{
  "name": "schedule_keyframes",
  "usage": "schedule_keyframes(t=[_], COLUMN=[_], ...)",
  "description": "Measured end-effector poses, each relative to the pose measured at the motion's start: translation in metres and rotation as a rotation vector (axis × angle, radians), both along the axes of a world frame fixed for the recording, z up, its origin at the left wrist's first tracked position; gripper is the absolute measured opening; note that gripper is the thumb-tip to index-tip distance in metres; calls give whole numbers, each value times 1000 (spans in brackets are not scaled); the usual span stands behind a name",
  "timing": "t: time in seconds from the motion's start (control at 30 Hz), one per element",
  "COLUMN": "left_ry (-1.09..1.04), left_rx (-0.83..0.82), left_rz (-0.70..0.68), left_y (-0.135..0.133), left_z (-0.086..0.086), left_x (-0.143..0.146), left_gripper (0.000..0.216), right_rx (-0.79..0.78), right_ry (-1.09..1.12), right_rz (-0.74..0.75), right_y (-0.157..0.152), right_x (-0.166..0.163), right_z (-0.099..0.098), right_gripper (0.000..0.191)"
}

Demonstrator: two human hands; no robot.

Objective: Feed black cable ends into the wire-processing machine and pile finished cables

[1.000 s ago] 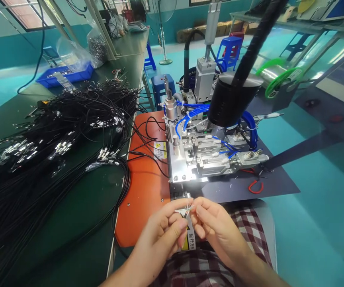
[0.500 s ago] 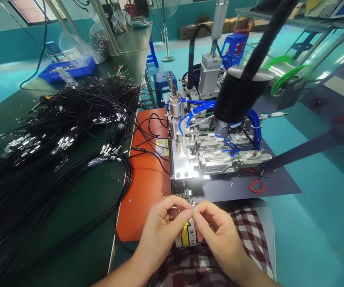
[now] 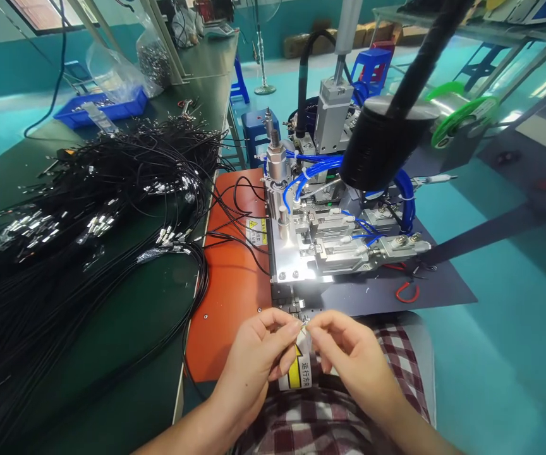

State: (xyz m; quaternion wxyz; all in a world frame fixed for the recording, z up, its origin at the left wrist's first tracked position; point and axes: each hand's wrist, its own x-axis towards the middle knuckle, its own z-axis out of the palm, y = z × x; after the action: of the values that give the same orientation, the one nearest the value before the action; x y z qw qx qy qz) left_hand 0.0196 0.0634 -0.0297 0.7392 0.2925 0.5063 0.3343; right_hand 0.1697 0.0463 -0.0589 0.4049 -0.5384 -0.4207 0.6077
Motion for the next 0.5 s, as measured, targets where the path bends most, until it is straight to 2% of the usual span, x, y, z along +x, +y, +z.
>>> schedule_keyframes(t=[0.17,0.5], left_ry=[-1,5], left_rx=[10,31], left_rz=[-13,-33], left_y=[-1,-3], left_z=[0,3], left_x=[-1,-2], left_gripper=[25,22], right_rx=[103,168], right_ry=[-100,-128], right_rz=[-53,-30], right_y=[3,-3], right_x=[-2,-5], right_z=[12,8], right_gripper=[18,16])
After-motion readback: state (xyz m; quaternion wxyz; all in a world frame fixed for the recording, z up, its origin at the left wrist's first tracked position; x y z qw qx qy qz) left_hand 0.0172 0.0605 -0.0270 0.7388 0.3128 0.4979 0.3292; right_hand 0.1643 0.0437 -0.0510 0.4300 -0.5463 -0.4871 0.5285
